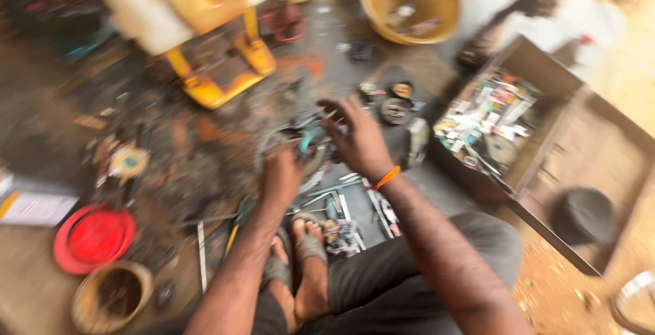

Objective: The person sits on the floor and cleans a small engine component using a brush and rag. They then place the component into a larger metal housing and use a hammer to tap it into place.

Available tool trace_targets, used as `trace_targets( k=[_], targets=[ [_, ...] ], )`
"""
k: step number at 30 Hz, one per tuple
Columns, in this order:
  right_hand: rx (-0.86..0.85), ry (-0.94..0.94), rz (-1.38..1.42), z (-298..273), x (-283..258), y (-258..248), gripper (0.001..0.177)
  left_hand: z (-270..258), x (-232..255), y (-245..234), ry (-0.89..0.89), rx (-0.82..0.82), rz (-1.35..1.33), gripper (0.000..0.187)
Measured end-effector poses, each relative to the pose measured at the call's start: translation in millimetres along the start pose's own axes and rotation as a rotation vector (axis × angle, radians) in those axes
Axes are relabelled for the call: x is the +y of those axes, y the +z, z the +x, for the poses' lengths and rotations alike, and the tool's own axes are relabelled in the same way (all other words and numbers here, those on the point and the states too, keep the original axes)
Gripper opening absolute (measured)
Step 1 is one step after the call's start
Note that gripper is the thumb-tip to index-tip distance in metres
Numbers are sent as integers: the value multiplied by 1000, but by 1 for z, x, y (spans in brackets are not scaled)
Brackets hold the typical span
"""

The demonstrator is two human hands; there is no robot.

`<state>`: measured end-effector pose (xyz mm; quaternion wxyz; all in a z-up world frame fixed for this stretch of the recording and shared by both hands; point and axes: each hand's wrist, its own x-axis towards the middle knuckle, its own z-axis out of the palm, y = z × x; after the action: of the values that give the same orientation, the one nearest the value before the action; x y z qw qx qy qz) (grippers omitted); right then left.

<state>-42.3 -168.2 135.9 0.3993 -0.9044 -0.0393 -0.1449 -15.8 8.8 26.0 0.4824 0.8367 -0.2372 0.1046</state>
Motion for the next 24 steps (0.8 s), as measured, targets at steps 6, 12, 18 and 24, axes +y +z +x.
trace_targets(
  k=[6,12,18,24],
  targets=[
    [62,298,202,-47,36,2,28,-1,-17,23,-93,85,310,28],
    [-36,406,280,-61,68,3,32,-9,-29,16,40,3,221,42],
    [-35,514,254,-55,73,-5,35,-16,-39,23,-123,-71,245,27],
    [-65,449,273,-61,84,1,35,4,-9,20,-165,62,273,38]
  ],
)
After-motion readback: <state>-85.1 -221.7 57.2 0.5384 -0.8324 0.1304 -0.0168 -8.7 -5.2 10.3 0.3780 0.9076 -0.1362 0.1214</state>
